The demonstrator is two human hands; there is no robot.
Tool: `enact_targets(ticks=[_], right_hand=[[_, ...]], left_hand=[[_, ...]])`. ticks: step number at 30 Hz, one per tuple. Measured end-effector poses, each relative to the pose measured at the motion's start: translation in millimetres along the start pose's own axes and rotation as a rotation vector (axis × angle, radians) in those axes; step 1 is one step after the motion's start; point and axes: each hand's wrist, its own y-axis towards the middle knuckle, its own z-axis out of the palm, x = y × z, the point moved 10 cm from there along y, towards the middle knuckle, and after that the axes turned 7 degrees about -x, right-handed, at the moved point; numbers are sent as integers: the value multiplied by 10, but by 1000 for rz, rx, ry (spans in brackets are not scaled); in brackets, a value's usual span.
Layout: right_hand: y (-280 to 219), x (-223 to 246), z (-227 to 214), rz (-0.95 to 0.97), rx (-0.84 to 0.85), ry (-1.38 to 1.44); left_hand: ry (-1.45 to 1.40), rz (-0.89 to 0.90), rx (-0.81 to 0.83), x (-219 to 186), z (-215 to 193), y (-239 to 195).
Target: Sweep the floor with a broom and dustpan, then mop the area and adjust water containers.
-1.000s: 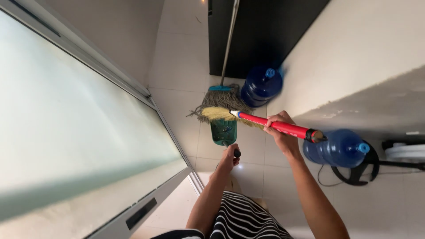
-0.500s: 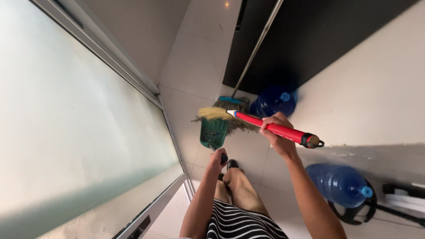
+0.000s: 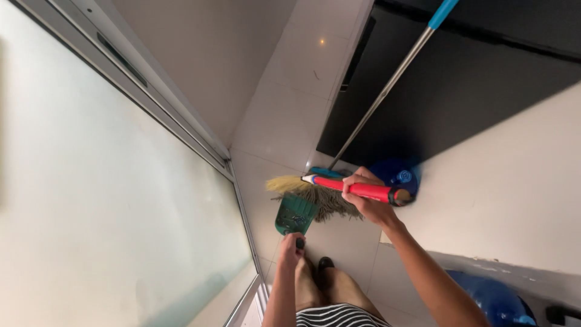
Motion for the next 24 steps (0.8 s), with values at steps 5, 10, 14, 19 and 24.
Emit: enact_targets(ticks=[5,10,14,19,24], right_hand=[[470,56,302,-27,45,17],[791,0,411,7,39,68],[1060,-36,464,7,36,63],[1369,-79,586,-18,50,63],[1788,-166,657,-97,82,127]], left_hand=[[27,-124,-2,-453,44,-21],[82,-90,44,-792,194,94],[120,-27,-7,-1051,320,124],[62,168,137,-1427,654,133],[65,295,156,-1682,897,470]])
